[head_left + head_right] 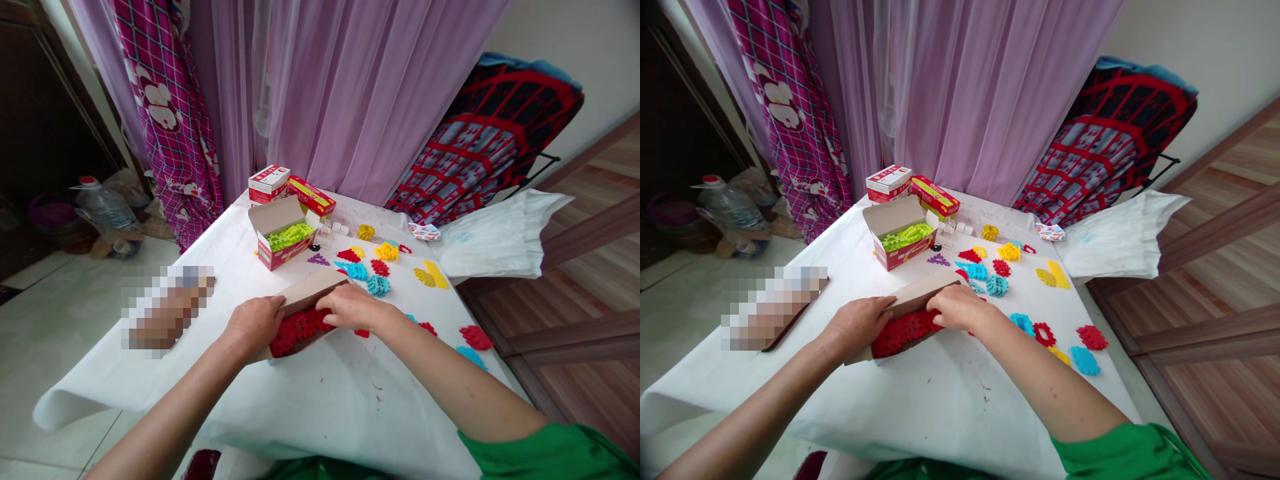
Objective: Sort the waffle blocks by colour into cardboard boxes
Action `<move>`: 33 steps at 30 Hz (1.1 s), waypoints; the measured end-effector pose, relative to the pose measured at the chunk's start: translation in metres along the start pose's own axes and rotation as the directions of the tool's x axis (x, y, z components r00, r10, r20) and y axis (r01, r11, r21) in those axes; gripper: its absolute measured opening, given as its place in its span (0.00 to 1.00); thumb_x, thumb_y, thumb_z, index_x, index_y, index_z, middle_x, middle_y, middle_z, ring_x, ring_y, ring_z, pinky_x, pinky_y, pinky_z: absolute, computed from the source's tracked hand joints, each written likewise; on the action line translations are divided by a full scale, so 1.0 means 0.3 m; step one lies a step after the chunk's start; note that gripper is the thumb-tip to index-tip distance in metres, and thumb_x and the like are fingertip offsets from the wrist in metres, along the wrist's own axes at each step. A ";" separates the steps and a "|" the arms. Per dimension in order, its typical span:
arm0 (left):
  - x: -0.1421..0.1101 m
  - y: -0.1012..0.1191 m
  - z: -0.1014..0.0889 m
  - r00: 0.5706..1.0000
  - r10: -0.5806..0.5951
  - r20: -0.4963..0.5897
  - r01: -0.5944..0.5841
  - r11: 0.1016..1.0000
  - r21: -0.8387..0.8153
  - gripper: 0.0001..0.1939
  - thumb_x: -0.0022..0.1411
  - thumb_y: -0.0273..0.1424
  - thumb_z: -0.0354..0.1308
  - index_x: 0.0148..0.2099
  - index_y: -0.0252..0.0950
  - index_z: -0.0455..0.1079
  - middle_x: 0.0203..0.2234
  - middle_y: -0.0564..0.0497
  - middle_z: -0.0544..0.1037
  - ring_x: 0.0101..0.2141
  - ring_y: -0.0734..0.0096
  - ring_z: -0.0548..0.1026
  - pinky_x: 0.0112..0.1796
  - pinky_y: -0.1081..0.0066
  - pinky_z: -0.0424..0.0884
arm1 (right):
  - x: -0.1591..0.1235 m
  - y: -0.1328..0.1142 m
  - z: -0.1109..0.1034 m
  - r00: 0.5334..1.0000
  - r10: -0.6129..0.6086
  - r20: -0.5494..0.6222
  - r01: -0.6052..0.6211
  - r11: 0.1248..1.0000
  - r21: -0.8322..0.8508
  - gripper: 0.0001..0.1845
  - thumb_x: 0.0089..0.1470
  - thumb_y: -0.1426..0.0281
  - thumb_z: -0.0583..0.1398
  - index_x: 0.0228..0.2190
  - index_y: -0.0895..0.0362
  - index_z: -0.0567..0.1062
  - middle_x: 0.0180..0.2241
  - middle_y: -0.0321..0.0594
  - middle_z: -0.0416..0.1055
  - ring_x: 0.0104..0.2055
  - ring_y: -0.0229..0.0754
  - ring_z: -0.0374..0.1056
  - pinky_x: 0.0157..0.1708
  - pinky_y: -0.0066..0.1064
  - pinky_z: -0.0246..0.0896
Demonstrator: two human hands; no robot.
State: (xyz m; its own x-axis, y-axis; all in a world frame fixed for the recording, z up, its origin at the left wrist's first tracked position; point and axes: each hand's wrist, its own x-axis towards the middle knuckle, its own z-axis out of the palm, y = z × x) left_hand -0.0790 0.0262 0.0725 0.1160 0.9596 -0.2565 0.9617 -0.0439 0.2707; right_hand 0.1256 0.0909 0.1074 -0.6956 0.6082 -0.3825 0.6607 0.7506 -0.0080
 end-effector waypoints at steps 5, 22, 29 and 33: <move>-0.001 0.003 -0.003 1.000 0.001 0.007 -0.001 1.000 0.006 0.20 0.65 0.36 0.43 0.54 0.42 0.69 0.47 0.43 0.79 0.46 0.54 0.76 0.44 0.59 0.70 | 0.038 -0.019 0.008 0.993 -0.087 0.078 0.088 0.996 -0.014 0.15 0.50 0.66 0.59 0.41 0.47 0.79 0.36 0.36 0.79 0.39 0.42 0.72 0.33 0.28 0.57; -0.005 0.003 -0.008 1.000 -0.008 0.022 0.008 1.000 -0.011 0.21 0.65 0.35 0.44 0.57 0.41 0.68 0.50 0.44 0.77 0.49 0.54 0.75 0.46 0.59 0.70 | 0.022 -0.042 -0.025 0.996 -0.079 0.037 0.070 0.977 0.200 0.14 0.50 0.70 0.58 0.39 0.50 0.78 0.38 0.37 0.78 0.39 0.42 0.72 0.35 0.28 0.59; -0.001 0.006 -0.018 0.997 -0.044 0.056 0.043 0.999 0.015 0.22 0.66 0.34 0.43 0.58 0.39 0.68 0.48 0.43 0.78 0.48 0.54 0.76 0.46 0.60 0.70 | -0.172 0.242 -0.090 0.908 0.265 -0.324 0.009 0.762 0.648 0.13 0.55 0.64 0.55 0.30 0.57 0.77 0.25 0.35 0.74 0.28 0.37 0.68 0.29 0.26 0.60; -0.012 0.012 -0.027 0.992 -0.109 0.060 0.106 0.993 0.053 0.23 0.66 0.32 0.42 0.59 0.37 0.67 0.45 0.41 0.80 0.45 0.52 0.78 0.44 0.58 0.71 | -0.179 0.466 -0.022 0.766 0.542 -0.345 -0.287 0.769 0.571 0.12 0.53 0.68 0.56 0.34 0.58 0.78 0.30 0.38 0.76 0.32 0.40 0.71 0.33 0.28 0.64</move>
State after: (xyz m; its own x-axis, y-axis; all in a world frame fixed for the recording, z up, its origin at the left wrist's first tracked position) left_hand -0.0779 0.0249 0.0819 0.0253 0.9401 -0.3400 0.9804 0.0432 0.1922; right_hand 0.2536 0.1648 0.1329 -0.2718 0.9621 0.0214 0.8692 0.2549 -0.4237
